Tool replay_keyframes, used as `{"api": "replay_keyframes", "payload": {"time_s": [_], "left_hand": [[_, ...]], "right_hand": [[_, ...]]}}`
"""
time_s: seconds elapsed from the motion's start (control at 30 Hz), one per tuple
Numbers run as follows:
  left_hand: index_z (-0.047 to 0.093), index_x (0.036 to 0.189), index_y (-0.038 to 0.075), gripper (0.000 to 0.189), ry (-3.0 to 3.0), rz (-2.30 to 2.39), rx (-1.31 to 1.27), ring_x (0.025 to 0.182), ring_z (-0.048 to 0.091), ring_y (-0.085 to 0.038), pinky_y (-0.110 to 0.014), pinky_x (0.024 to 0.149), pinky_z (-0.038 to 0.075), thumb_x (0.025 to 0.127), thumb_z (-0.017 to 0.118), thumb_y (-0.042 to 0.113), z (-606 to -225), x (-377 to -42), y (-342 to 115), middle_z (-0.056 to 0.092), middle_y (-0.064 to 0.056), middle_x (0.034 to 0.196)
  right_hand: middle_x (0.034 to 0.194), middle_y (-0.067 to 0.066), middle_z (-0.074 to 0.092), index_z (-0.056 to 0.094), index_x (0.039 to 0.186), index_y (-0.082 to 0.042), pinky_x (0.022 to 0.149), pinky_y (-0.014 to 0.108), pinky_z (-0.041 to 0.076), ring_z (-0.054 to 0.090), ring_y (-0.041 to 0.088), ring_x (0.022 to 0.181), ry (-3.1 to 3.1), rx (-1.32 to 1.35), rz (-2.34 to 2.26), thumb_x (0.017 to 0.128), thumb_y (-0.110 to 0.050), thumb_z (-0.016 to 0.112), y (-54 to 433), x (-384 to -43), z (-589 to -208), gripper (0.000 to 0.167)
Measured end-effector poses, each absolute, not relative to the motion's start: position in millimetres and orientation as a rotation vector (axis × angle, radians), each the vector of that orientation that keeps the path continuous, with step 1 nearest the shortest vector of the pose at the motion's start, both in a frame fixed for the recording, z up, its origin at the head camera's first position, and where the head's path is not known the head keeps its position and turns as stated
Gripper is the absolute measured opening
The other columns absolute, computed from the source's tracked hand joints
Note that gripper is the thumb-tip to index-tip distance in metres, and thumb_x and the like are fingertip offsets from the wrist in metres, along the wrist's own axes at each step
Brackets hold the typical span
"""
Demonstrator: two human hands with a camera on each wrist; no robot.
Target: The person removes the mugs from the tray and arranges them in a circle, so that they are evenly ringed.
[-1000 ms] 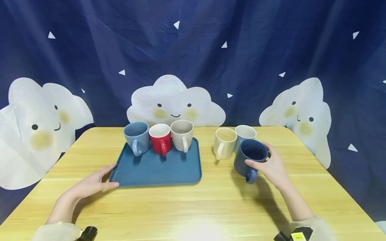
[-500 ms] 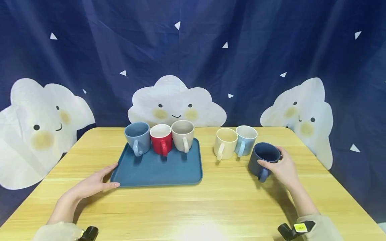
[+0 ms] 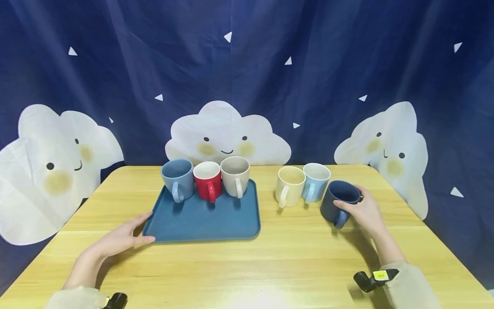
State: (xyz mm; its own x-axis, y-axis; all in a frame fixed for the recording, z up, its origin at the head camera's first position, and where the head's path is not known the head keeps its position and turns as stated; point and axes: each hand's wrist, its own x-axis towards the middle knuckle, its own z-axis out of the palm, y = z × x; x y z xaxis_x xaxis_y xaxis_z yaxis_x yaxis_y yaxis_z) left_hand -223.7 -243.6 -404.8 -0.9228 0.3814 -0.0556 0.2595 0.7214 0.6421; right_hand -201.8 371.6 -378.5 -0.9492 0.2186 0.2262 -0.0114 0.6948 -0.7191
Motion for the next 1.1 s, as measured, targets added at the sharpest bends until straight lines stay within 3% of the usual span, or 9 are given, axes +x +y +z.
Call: {"api": "replay_keyframes", "payload": {"time_s": [0.13,0.43,0.63,0.77,0.9,1.1], "left_hand": [[0.027,0.142,-0.007,0.089,2.744,0.98,0.511,0.129,0.022,-0.052,-0.066,0.099,0.02,0.081,0.068,0.042,-405,-223,-244,0.027,-0.033,0.142],[0.027,0.142,-0.007,0.088,2.741,0.987,0.509,0.129,0.022,-0.051,-0.066,0.098,0.02,0.082,0.068,0.042,-405,-224,-245,0.027,-0.034,0.142],[0.026,0.142,-0.007,0.089,2.743,0.97,0.502,0.129,0.022,-0.051,-0.065,0.099,0.021,0.082,0.068,0.043,-405,-223,-244,0.027,-0.034,0.142],[0.026,0.143,-0.007,0.089,2.742,0.969,0.495,0.13,0.021,-0.051,-0.066,0.099,0.018,0.081,0.068,0.043,-405,-222,-244,0.026,-0.034,0.142],[0.026,0.143,-0.006,0.089,2.746,0.965,0.493,0.13,0.021,-0.051,-0.066,0.099,0.017,0.081,0.068,0.043,-406,-222,-244,0.026,-0.034,0.142],[0.026,0.143,-0.007,0.089,2.752,0.972,0.507,0.13,0.021,-0.051,-0.067,0.1,0.015,0.081,0.068,0.043,-404,-222,-243,0.026,-0.034,0.142]], "right_hand": [[0.127,0.026,0.045,0.032,0.139,0.004,0.078,0.027,0.033,0.043,0.027,0.104,-2.617,-0.145,1.135,0.083,-0.035,0.069,373,-208,-378,0.078],[0.135,0.03,0.036,0.021,0.143,0.006,0.088,0.041,0.032,0.036,0.04,0.117,-2.637,-0.087,1.228,0.085,-0.031,0.067,376,-213,-373,0.082],[0.129,0.025,0.038,0.025,0.139,0.009,0.077,0.019,0.032,0.04,0.022,0.106,-2.617,-0.055,1.256,0.086,-0.024,0.067,377,-214,-374,0.076],[0.128,0.023,0.038,0.026,0.137,0.01,0.074,0.014,0.032,0.04,0.013,0.101,-2.612,-0.051,1.264,0.085,-0.024,0.068,378,-215,-375,0.075],[0.129,0.025,0.039,0.025,0.138,0.01,0.075,0.016,0.033,0.041,0.02,0.105,-2.638,-0.046,1.25,0.086,-0.025,0.067,378,-215,-374,0.075],[0.134,0.033,0.034,0.015,0.143,0.01,0.081,0.028,0.034,0.034,0.043,0.119,-2.684,-0.061,1.244,0.088,-0.029,0.064,377,-214,-371,0.083]]}}
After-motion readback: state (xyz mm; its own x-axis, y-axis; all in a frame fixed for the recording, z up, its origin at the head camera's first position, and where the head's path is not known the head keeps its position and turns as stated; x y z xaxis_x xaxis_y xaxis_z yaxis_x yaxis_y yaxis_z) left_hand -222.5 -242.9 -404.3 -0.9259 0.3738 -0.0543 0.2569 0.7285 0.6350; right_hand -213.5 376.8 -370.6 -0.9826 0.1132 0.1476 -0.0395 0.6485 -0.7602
